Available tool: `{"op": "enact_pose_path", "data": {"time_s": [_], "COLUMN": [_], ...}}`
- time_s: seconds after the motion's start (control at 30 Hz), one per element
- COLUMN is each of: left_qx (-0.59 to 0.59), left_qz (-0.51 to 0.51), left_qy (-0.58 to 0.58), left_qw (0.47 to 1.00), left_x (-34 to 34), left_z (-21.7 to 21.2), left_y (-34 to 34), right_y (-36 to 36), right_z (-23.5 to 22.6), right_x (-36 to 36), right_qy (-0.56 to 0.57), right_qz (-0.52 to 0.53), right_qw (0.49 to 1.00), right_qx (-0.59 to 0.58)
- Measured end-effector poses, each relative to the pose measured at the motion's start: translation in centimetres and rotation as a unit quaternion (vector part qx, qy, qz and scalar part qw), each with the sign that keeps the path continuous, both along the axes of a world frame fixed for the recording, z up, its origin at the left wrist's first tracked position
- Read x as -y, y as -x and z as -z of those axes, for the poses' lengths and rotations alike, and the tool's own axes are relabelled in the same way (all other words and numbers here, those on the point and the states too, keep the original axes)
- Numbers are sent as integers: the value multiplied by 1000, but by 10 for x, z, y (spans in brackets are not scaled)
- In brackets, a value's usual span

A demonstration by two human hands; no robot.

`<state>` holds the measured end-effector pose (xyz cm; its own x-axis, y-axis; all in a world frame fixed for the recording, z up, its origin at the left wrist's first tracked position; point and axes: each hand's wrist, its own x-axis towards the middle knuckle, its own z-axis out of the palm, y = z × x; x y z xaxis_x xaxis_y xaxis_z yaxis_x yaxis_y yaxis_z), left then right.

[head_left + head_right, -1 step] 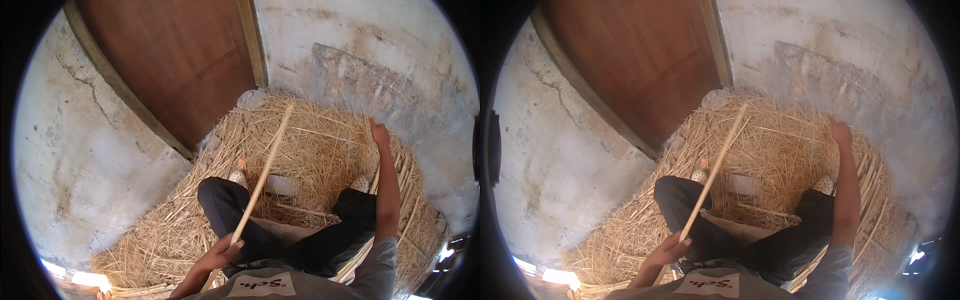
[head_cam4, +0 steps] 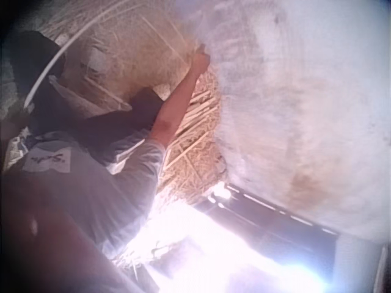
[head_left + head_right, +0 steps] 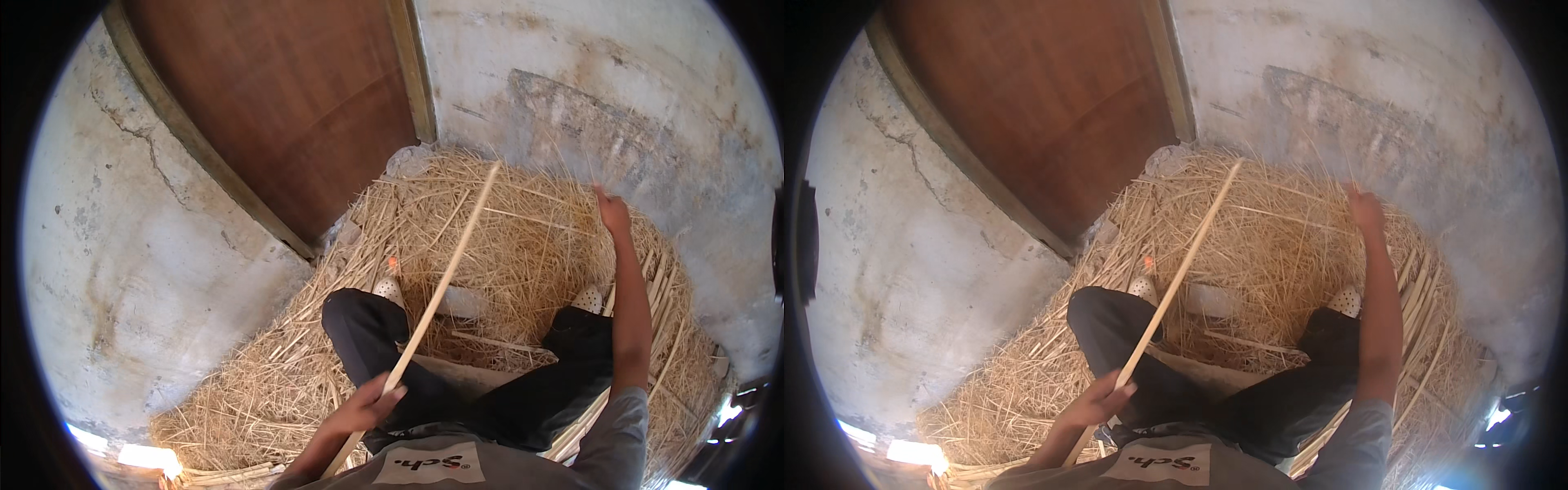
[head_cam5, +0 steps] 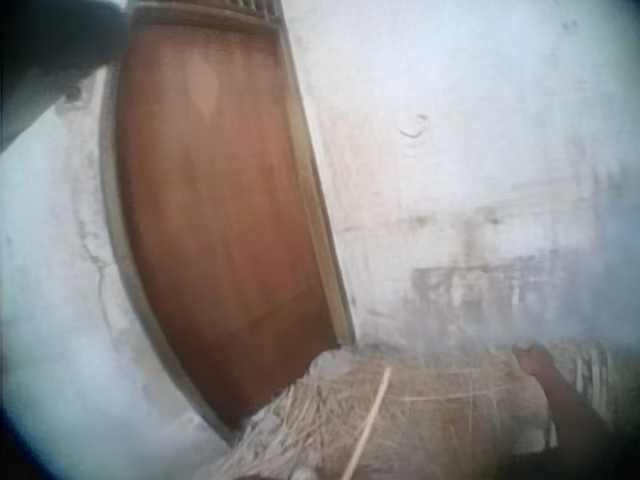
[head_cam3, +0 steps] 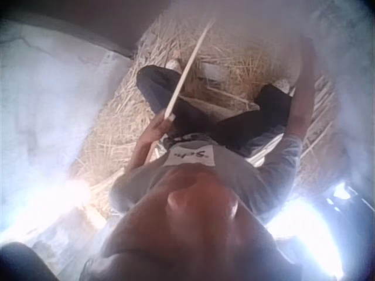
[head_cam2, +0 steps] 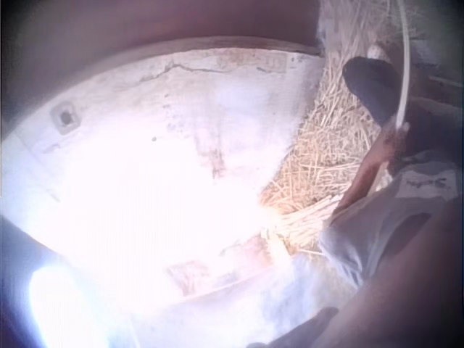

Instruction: The person sits on a bed of straw and uses a red utility knife to shave the surface of a long bamboo stick. They rotate the stick and scrape along its length to remove the outer layer, then switch to a machete to split the stick lengthwise.

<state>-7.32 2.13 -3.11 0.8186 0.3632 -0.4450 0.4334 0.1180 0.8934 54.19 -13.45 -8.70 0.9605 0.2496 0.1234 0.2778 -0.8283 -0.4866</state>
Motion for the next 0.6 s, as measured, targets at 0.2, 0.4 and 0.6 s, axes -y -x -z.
{"op": "enact_pose_path", "data": {"time_s": [0.2,0.4,0.6], "left_qx": [85,132,159], "left_qz": [-23,-55,-42], "left_qy": [-80,-5,-55], "left_qw": [993,990,985], "left_x": [4,6,20], "left_z": [-11,-26,-16], "left_y": [-83,-127,-123], "right_y": [146,263,266], "right_z": [-58,-74,-57], "right_x": [-67,-70,-77], "right_qy": [-37,17,-77], "right_qz": [-280,-553,-500], "right_qw": [959,812,829], "right_qx": [31,183,236]}}
